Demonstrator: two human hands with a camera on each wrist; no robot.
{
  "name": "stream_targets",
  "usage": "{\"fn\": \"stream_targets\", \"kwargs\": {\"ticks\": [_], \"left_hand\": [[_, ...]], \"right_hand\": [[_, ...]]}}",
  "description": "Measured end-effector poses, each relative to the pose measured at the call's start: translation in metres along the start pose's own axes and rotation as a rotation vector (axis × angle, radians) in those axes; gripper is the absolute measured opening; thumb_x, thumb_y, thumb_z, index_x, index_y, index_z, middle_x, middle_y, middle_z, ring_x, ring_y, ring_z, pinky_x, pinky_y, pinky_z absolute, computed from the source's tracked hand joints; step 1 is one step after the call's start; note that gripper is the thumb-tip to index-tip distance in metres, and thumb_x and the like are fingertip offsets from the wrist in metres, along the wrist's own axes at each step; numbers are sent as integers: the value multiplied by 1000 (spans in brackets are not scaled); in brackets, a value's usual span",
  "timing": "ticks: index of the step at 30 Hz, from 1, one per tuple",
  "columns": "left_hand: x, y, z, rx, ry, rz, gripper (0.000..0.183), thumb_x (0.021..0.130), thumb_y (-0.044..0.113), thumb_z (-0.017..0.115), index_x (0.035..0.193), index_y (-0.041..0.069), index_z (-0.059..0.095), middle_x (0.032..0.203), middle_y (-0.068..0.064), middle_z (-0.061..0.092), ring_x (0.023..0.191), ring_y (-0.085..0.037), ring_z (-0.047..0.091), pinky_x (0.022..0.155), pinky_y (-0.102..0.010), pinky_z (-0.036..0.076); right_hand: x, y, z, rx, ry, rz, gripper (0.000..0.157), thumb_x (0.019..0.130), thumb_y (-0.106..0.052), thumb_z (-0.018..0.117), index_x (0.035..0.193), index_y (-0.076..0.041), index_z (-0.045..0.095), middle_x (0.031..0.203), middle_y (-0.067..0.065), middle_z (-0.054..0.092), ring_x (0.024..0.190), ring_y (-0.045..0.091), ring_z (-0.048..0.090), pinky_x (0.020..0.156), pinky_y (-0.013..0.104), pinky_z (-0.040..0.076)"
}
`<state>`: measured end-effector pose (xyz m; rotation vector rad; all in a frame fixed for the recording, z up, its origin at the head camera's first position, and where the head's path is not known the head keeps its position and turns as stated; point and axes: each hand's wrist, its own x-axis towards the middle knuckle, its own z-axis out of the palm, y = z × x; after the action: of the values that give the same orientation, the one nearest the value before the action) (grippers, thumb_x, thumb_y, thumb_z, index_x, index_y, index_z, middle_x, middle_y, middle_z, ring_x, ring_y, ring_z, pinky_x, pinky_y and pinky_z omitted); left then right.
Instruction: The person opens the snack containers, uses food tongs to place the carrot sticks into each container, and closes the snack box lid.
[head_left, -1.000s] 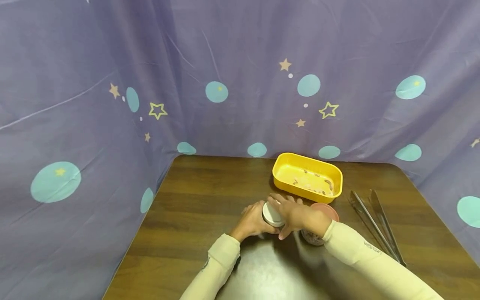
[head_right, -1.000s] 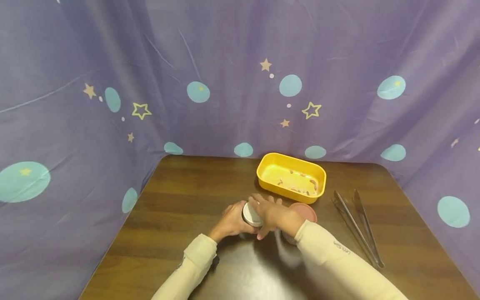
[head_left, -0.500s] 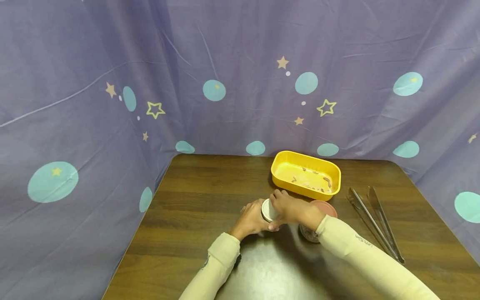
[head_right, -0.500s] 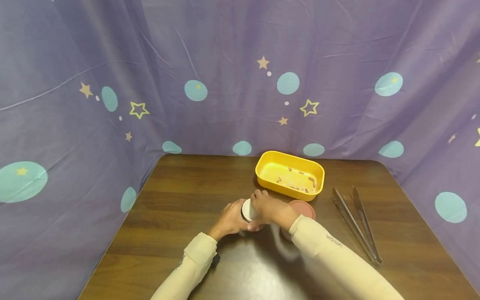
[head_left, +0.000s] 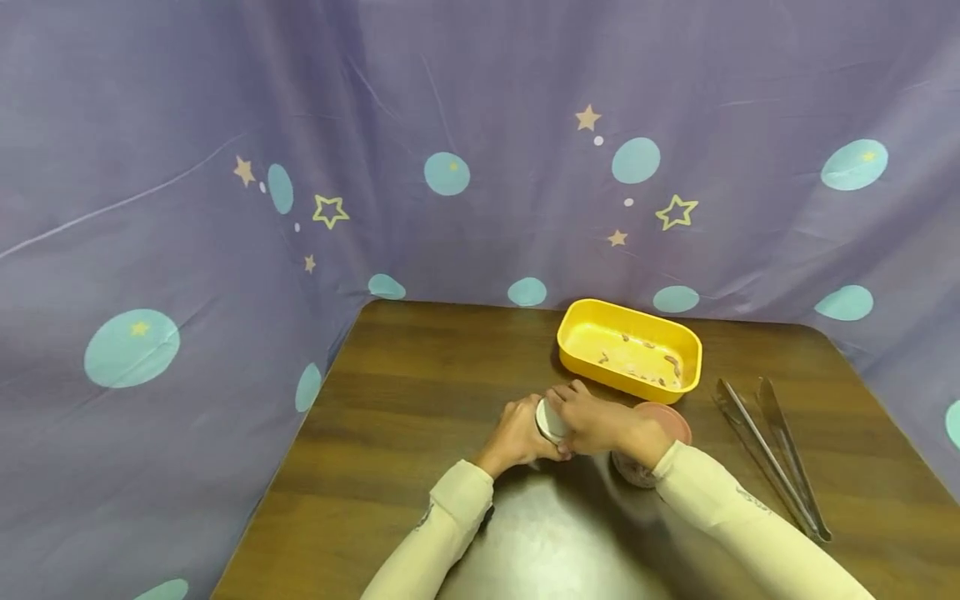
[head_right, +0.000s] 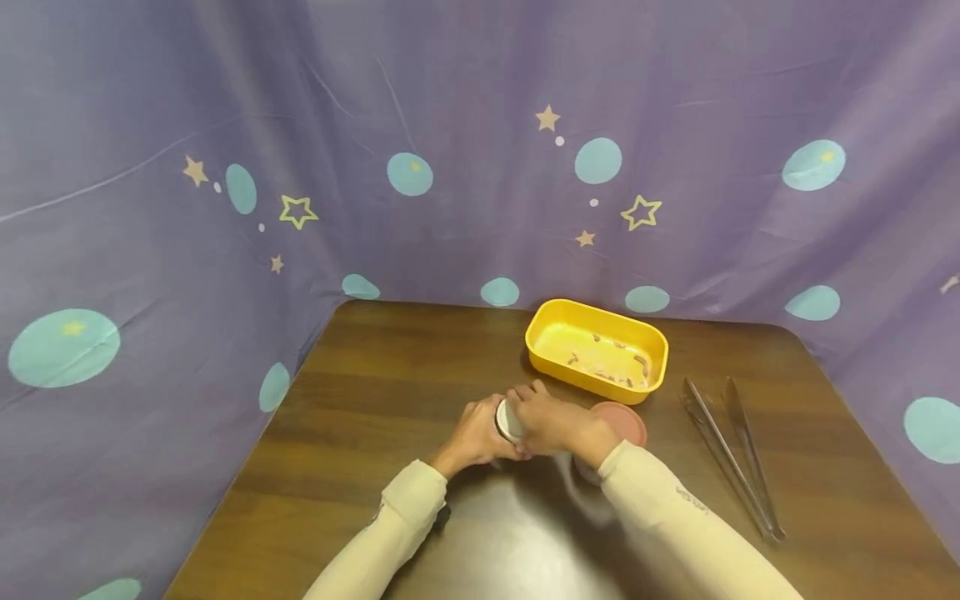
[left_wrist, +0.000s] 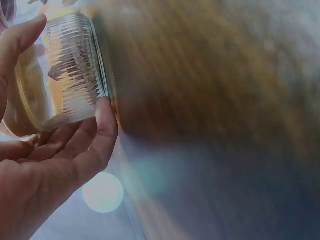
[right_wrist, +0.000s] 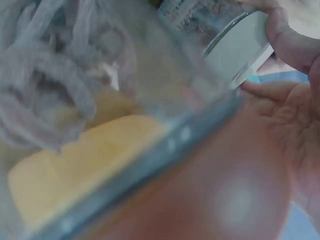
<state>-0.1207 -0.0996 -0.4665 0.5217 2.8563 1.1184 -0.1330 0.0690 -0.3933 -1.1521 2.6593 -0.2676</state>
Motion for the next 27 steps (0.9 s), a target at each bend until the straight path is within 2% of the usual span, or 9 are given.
{"fn": "stream_targets", "kwargs": {"ticks": [6, 12, 18, 22, 27], "left_hand": [[-10, -14, -8, -12, 23, -58, 77, 65, 36, 96, 124, 3, 61, 110, -7, 68, 92, -20, 63, 80, -30, 55], [-14, -21, -9, -10, 25, -42, 77, 64, 39, 97, 123, 4, 61, 110, -7, 69, 93, -19, 64, 81, -32, 55], [-17, -25, -12, -5, 32, -41, 79, 62, 38, 98, 123, 3, 62, 108, -6, 70, 92, -20, 65, 81, -34, 56], [-16, -27, -16, -4, 50, -41, 80, 61, 38, 98, 124, 3, 62, 110, -8, 71, 96, -23, 66, 84, -38, 56], [-11, -28, -20, 2, 55, -38, 79, 64, 41, 96, 126, 6, 62, 113, -7, 72, 101, -24, 68, 89, -43, 55]], "right_hand": [[16, -17, 7, 40, 3, 78, 61, 86, -27, 81, 125, 8, 50, 115, 19, 51, 103, 32, 46, 87, 44, 49], [20, -23, 10, 61, 11, 192, 69, 88, -37, 79, 129, 10, 50, 115, 21, 50, 101, 35, 53, 87, 46, 55], [24, -29, 11, 90, 12, 267, 78, 87, -41, 79, 132, 15, 49, 120, 27, 51, 97, 36, 62, 83, 45, 59], [29, -33, 8, 108, 13, 306, 79, 86, -43, 80, 127, 17, 51, 117, 26, 50, 85, 33, 64, 75, 43, 60], [34, -32, -2, 93, -2, 317, 74, 85, -44, 81, 119, 17, 57, 113, 25, 49, 83, 31, 62, 74, 43, 60]]}}
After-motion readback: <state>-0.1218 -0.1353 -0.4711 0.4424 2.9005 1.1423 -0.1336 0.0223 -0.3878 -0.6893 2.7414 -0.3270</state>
